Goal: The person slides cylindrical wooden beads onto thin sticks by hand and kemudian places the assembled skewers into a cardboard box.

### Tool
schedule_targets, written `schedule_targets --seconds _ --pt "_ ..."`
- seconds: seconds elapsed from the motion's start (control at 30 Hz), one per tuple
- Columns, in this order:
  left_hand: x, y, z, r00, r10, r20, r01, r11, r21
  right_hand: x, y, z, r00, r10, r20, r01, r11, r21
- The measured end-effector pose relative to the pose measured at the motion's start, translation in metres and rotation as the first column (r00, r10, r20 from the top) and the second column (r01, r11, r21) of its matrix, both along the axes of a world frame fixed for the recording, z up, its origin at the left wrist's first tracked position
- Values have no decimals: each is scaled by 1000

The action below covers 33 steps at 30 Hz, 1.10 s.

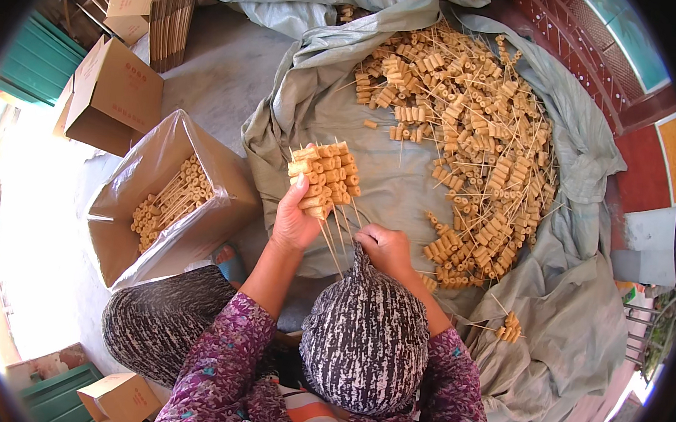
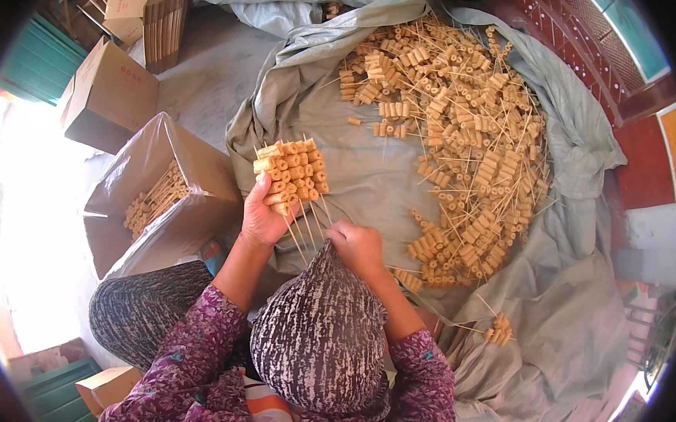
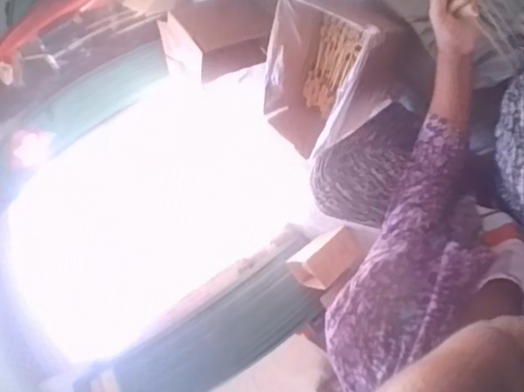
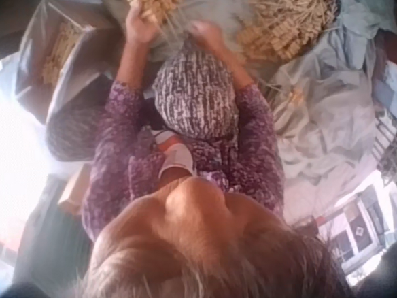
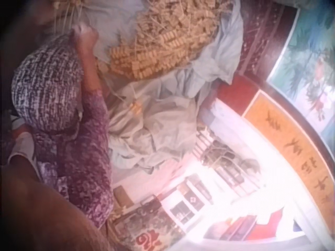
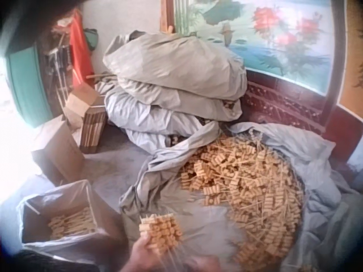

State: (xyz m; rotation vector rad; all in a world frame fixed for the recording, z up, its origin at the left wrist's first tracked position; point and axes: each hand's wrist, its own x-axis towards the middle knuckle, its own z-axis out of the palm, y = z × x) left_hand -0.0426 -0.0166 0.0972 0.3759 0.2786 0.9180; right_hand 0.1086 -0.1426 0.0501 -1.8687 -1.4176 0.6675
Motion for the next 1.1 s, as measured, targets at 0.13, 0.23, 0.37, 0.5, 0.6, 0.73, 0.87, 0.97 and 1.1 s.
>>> schedule_targets --seconds 0.13,0.23,0.37,0.5,0.6,0.73,0.87,0.97,1.1 --pt "0 -1 -2 1000 12 -12 -11 1000 5 -4 0 -5 989 63 -135 -55 997 57" --pt "-2 0 -8 993 44 -105 -42 999 26 -6 4 -5 985 131 -113 -122 989 82" --pt "-8 5 -15 990 -99 -96 98 995 -20 -1 2 -8 974 191 -121 -183 980 75" --pt "-2 5 -18 978 -203 45 205 978 -36 7 -1 -1 959 266 -92 -264 964 39" --pt "3 6 -13 985 -172 11 172 985 -4 7 2 -3 949 240 -205 -242 970 11" --pt "5 19 0 991 -90 -102 84 994 -69 -8 3 2 848 104 -519 -134 991 -22" --pt "15 58 61 966 -150 -209 187 967 171 -7 -5 11 671 -98 -735 -49 983 -175" --pt "-21 87 131 891 -119 -438 315 858 407 -17 -6 -3 691 -111 -715 -95 966 -242" --pt "-111 125 211 600 156 -785 590 575 566 -16 3 -12 755 -96 -649 -140 943 -302"
